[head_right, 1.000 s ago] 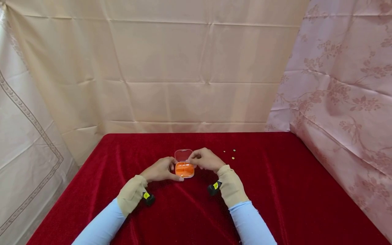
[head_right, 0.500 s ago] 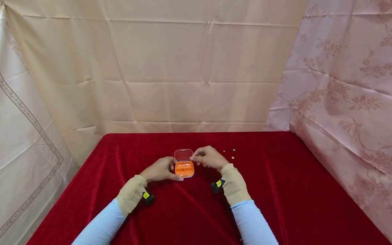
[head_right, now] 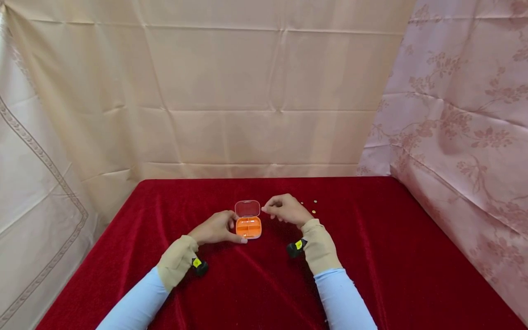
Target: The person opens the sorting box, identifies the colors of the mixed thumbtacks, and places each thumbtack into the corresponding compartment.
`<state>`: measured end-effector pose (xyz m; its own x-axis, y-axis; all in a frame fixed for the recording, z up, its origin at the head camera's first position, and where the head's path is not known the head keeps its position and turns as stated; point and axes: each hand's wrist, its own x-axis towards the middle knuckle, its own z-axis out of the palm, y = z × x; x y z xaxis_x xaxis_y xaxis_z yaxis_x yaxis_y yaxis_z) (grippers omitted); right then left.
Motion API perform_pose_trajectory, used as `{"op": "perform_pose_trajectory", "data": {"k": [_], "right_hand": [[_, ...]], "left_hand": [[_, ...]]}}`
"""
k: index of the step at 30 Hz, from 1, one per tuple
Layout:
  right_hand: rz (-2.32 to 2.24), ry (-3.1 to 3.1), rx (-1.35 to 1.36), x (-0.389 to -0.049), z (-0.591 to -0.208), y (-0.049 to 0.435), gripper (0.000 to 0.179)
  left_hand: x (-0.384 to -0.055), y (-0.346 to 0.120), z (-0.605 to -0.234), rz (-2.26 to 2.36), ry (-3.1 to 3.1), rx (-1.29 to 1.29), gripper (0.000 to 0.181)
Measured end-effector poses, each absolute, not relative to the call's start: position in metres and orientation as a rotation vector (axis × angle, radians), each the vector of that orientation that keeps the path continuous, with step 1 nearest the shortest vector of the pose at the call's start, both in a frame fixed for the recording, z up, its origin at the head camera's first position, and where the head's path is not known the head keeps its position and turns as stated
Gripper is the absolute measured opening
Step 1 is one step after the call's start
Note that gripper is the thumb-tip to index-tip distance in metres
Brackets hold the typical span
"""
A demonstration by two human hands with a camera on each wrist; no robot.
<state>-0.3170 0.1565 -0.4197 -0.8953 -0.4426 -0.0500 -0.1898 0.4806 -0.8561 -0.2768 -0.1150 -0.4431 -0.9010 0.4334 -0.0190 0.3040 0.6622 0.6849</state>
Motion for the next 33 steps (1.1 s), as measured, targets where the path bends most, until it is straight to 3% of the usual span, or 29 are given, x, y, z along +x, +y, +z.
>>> {"op": "perform_pose_trajectory", "data": {"k": [33], "right_hand": [[-1.499,2.51,-0.401,-0.325,-0.423,0.184,0.028]], "left_hand": [[-0.277,-0.116,-0.445,1.083,2.682,0.559,0.061]]}}
